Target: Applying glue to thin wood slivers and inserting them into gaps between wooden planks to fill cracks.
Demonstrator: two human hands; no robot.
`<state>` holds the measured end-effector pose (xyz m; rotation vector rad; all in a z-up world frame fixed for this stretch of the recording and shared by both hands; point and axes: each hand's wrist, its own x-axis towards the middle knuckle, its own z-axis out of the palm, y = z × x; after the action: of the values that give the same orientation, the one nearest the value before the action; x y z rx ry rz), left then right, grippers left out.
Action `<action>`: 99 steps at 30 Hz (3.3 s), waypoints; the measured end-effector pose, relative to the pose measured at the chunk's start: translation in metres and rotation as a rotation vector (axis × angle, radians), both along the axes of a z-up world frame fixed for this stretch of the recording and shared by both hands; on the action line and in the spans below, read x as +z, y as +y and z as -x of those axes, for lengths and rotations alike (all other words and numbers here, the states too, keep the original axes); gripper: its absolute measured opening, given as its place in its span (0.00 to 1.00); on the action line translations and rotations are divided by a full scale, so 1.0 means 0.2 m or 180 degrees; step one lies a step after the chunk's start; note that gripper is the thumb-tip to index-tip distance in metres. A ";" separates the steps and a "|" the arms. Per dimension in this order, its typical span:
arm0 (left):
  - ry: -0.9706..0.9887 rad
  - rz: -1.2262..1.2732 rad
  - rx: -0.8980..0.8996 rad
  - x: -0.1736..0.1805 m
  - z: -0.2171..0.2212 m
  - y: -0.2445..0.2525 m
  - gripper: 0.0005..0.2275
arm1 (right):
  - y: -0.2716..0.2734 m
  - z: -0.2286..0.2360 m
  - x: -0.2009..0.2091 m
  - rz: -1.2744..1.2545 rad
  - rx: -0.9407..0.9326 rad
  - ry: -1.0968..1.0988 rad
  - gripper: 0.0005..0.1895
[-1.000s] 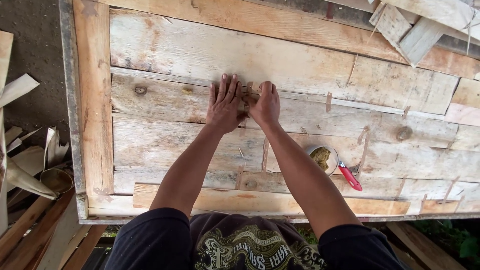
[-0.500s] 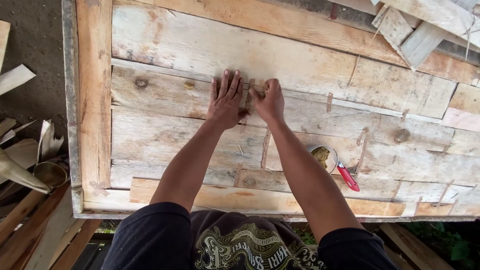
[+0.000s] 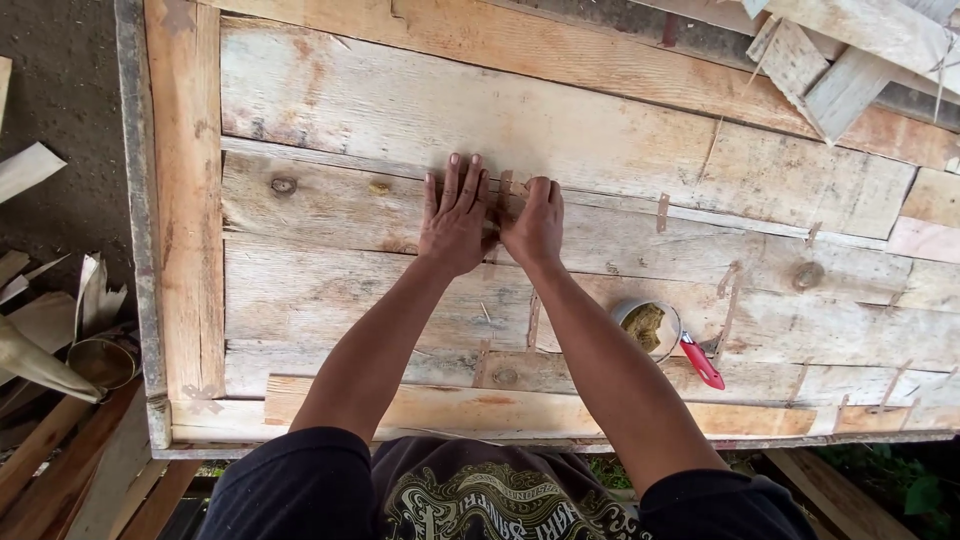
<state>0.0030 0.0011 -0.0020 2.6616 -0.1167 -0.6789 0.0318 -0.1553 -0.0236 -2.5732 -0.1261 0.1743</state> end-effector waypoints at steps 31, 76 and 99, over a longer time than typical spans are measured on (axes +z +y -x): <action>0.0056 0.0043 0.0007 0.06 0.00 0.01 0.49 | -0.01 -0.06 0.07 -0.0267 -0.0025 0.0231 0.29; -0.2610 -0.0008 0.0810 -0.10 0.07 0.25 0.16 | -0.17 0.16 0.21 -0.2651 -0.1318 0.0853 0.23; -0.1877 0.1692 0.0976 -0.26 0.44 -0.51 0.08 | -0.63 0.81 0.09 -0.3384 -0.1787 0.0687 0.09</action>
<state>-0.0848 -0.1001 -0.0534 2.2042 -0.0371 0.2248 -0.1308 -0.2815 -0.0064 -1.4395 0.4622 0.1191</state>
